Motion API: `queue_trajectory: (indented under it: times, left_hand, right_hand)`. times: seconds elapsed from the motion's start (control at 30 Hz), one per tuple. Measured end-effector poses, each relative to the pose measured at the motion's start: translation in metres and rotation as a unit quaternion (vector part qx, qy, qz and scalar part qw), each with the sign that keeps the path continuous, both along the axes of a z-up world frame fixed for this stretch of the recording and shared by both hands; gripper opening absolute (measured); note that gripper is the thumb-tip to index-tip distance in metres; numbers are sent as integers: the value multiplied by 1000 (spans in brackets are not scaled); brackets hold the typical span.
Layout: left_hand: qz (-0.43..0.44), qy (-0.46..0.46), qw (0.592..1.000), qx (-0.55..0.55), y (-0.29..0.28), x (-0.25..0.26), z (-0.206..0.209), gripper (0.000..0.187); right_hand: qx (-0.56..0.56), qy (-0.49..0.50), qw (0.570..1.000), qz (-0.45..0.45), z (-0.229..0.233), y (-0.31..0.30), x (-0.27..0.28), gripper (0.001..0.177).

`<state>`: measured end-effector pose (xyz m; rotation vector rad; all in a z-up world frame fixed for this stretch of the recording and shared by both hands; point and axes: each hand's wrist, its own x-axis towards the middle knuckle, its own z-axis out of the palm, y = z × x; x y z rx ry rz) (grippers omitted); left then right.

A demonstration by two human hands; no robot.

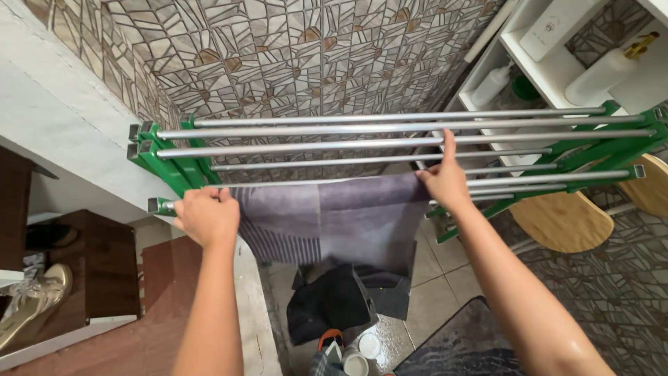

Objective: The recorder cleans a floor mat in a bathroom setting using water, soap, and a brush.

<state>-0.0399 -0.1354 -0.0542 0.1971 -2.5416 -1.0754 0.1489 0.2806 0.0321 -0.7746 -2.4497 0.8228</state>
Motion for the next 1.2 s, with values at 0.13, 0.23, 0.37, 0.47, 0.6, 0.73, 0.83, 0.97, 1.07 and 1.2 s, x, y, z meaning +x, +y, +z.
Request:
queue_trajectory:
  times: [0.13,0.23,0.37,0.47,0.6,0.73,0.83,0.97,1.07,1.2]
  left_hand:
    - [-67,86,989,-96,1,19,20,32]
    - [-231,195,950,-77,3,33,35,54]
    - [-376,142,906,-135,11,31,18,50]
    - [-345,84,917,-182,18,24,9,35]
    - [-324,63,916,-228,25,41,21,34]
    - [-275,99,932,-214,33,75,29,60]
    - [-263,139,940,-168,52,119,31,79]
    - [-309,166,930,-113,88,197,31,79]
    - [-331,176,921,-106,115,250,34,77]
    - [-351,175,915,-95,141,310,34,73]
  right_hand:
    - [194,-106,975,-32,23,-41,7,100]
    - [319,-64,944,58,27,-61,13,83]
    - [339,-121,910,203,3,-56,7,51]
    - [342,-155,906,195,-10,-50,8,39]
    - [343,-86,915,195,14,-56,34,47]
    - [313,23,941,127,17,-26,94,46]
    - [268,64,959,71,3,20,151,41]
    - [197,74,978,9,-32,94,246,39]
    - [171,23,984,-46,-77,161,322,37]
    - [158,-33,982,-99,-122,211,434,33]
